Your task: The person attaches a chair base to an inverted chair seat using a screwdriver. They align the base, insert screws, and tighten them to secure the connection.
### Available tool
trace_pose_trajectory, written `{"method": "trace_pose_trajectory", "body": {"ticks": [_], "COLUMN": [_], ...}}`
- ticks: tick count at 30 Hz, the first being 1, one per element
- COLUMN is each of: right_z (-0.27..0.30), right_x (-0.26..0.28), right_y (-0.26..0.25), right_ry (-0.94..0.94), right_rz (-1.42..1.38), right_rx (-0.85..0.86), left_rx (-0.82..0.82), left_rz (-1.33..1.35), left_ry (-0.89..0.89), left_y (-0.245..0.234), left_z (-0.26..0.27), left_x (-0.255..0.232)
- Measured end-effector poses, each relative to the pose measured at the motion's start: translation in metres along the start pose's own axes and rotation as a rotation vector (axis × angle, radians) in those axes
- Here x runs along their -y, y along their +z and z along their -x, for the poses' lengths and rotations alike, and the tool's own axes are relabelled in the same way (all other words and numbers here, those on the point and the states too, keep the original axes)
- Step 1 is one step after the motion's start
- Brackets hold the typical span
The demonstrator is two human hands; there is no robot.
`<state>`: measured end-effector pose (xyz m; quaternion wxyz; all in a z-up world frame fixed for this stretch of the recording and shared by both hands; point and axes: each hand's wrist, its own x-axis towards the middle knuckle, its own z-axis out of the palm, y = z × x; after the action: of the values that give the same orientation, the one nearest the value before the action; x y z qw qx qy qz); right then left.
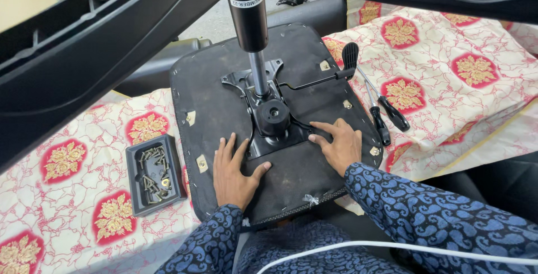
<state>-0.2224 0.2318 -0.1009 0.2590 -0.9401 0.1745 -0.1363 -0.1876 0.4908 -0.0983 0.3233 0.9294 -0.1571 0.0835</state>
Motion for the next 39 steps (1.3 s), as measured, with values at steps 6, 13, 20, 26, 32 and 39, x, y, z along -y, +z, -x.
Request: {"method": "trace_pose_trajectory", "body": {"ticks": [6, 13, 20, 26, 32, 39], "right_z": [0.0, 0.006, 0.006, 0.004, 0.004, -0.005], "right_x": [0.002, 0.003, 0.003, 0.003, 0.0, -0.019], "right_y": [0.002, -0.002, -0.002, -0.002, 0.002, 0.011], "right_ry": [0.047, 0.019, -0.035, -0.024, -0.012, 0.04], "right_rz": [-0.005, 0.007, -0.022, -0.014, -0.005, -0.127], "right_rx": [-0.002, -0.022, -0.074, -0.062, -0.047, -0.013], "left_rx": [0.024, -0.027, -0.093, -0.094, -0.11, -0.065], "left_rz": [-0.039, -0.025, 0.061, 0.085, 0.043, 0.085], "left_ry": [-0.011, -0.043, -0.076, -0.139, -0.121, -0.213], "left_y": [0.0, 0.006, 0.006, 0.009, 0.01, 0.004], "left_z": [0.0, 0.002, -0.001, -0.001, -0.001, -0.001], "left_x": [-0.002, -0.003, -0.002, -0.004, -0.004, -0.008]}}
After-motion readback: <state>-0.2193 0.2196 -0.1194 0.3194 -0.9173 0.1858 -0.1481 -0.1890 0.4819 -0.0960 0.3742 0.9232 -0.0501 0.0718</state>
